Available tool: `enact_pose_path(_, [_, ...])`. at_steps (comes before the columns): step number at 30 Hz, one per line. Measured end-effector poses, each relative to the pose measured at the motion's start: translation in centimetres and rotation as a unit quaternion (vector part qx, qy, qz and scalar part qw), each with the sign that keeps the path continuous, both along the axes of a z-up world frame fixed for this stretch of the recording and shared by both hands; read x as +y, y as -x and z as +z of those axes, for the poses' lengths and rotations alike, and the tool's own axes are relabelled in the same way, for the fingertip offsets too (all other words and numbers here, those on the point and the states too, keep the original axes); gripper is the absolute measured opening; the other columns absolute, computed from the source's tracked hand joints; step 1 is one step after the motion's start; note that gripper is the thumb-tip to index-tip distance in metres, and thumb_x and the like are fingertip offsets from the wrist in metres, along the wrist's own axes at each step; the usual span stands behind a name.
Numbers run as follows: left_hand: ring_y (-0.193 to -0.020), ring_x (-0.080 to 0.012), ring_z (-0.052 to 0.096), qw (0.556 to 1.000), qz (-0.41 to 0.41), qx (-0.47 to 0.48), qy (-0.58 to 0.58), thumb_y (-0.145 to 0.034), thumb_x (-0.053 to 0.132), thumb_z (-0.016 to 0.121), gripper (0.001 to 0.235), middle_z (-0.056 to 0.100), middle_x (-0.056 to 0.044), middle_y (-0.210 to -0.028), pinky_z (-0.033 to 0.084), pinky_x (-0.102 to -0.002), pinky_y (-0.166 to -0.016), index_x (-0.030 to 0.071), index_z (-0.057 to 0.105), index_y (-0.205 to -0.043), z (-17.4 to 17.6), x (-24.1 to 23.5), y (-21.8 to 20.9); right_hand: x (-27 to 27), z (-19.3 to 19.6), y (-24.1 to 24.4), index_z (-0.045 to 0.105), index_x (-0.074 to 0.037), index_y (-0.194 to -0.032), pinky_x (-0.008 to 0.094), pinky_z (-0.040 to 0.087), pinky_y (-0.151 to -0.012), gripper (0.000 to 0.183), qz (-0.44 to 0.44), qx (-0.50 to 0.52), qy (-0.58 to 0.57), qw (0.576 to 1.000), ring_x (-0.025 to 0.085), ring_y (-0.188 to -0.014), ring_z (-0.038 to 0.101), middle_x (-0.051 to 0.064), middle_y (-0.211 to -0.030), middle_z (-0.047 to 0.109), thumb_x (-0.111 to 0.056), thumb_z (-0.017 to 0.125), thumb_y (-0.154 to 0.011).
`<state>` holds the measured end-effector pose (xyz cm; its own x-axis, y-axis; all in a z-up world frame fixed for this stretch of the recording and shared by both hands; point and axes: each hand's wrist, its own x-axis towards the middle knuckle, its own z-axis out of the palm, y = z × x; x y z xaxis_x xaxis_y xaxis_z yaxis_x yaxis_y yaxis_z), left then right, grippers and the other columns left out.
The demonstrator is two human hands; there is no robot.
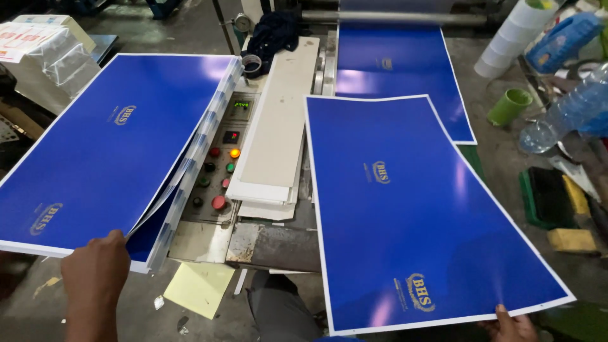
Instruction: Picking up and stacking blue printed sheets from the output of a finishing machine.
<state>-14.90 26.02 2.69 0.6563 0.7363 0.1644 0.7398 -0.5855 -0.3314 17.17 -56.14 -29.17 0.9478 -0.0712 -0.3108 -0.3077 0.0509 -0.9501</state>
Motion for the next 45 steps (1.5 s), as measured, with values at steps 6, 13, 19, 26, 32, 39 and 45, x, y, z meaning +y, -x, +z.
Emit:
enact_pose_path(6, [-0.068, -0.0257, 0.074, 0.994, -0.018, -0.054, -0.089, -0.103, 0.029, 0.073, 0.021, 0.076, -0.013, -0.083, 0.057, -0.039, -0.062, 0.009, 0.073, -0.097, 3.3, -0.2, 0.4, 4.3, 6.6, 5.5, 0.052, 0.005, -0.151, 0.041, 0.058, -0.078, 0.04, -0.11, -0.089, 0.025, 0.99, 0.029, -0.099, 0.067, 0.022, -0.128, 0.064, -0.002, 0.047, -0.112])
enact_pose_path(13, [-0.071, -0.0268, 0.072, 0.982, -0.049, -0.081, -0.164, -0.102, 0.035, 0.079, 0.027, 0.074, -0.013, -0.083, 0.054, -0.039, -0.067, 0.009, 0.073, -0.098, 5.4, -0.3, 1.9, 5.6, 10.5, 8.9, 0.056, 0.009, -0.131, 0.035, 0.056, -0.073, 0.015, -0.134, -0.096, 0.069, 0.984, 0.024, -0.091, 0.066, 0.02, -0.11, 0.065, 0.0, 0.053, -0.119])
enact_pose_path(19, [-0.07, -0.0232, 0.067, 0.968, -0.131, -0.103, -0.185, -0.105, 0.031, 0.075, 0.022, 0.07, -0.008, -0.08, 0.05, -0.036, -0.062, 0.013, 0.073, -0.094, 6.7, -3.5, 0.3, 6.2, 10.3, 10.1, 0.058, 0.009, -0.134, 0.036, 0.061, -0.076, 0.022, -0.147, -0.118, 0.123, 0.974, 0.022, -0.094, 0.07, 0.019, -0.114, 0.067, 0.006, 0.051, -0.113])
enact_pose_path(26, [-0.066, -0.0238, 0.063, 0.947, -0.244, -0.211, 0.0, -0.102, 0.015, 0.07, 0.016, 0.069, -0.011, -0.082, 0.051, -0.039, -0.059, 0.009, 0.072, -0.088, 4.0, -13.4, -5.4, 7.6, 8.2, 10.4, 0.056, 0.008, -0.131, 0.033, 0.06, -0.077, 0.017, -0.137, -0.156, 0.072, 0.976, 0.02, -0.088, 0.069, 0.017, -0.115, 0.067, 0.008, 0.05, -0.116])
enact_pose_path(32, [-0.062, -0.0209, 0.065, 0.896, -0.262, -0.336, 0.127, -0.097, 0.015, 0.074, 0.013, 0.071, -0.009, -0.079, 0.053, -0.037, -0.056, 0.006, 0.075, -0.089, 0.7, -18.1, -8.8, 10.4, 9.2, 8.9, 0.056, 0.005, -0.128, 0.031, 0.058, -0.07, 0.011, -0.134, -0.139, 0.042, 0.98, 0.019, -0.082, 0.066, 0.014, -0.108, 0.066, 0.003, 0.054, -0.117])
enact_pose_path(39, [-0.068, -0.029, 0.068, 0.842, -0.295, -0.399, 0.214, -0.095, 0.013, 0.072, 0.01, 0.07, -0.013, -0.083, 0.051, -0.039, -0.061, 0.004, 0.074, -0.093, -0.4, -21.0, -10.8, 13.7, 12.4, 4.3, 0.055, -0.001, -0.143, 0.03, 0.06, -0.07, 0.029, -0.084, -0.165, 0.025, 0.982, 0.017, -0.092, 0.067, 0.011, -0.118, 0.065, -0.001, 0.054, -0.113])
enact_pose_path(45, [-0.067, -0.0348, 0.066, 0.84, -0.266, -0.386, 0.272, -0.094, 0.015, 0.074, 0.012, 0.069, -0.016, -0.078, 0.049, -0.043, -0.061, 0.003, 0.075, -0.092, 0.0, -22.0, -12.0, 14.7, 11.5, -1.9, 0.057, -0.002, -0.138, 0.034, 0.061, -0.069, 0.025, -0.073, -0.065, -0.05, 0.994, 0.019, -0.09, 0.067, 0.009, -0.111, 0.066, -0.013, 0.058, -0.116])
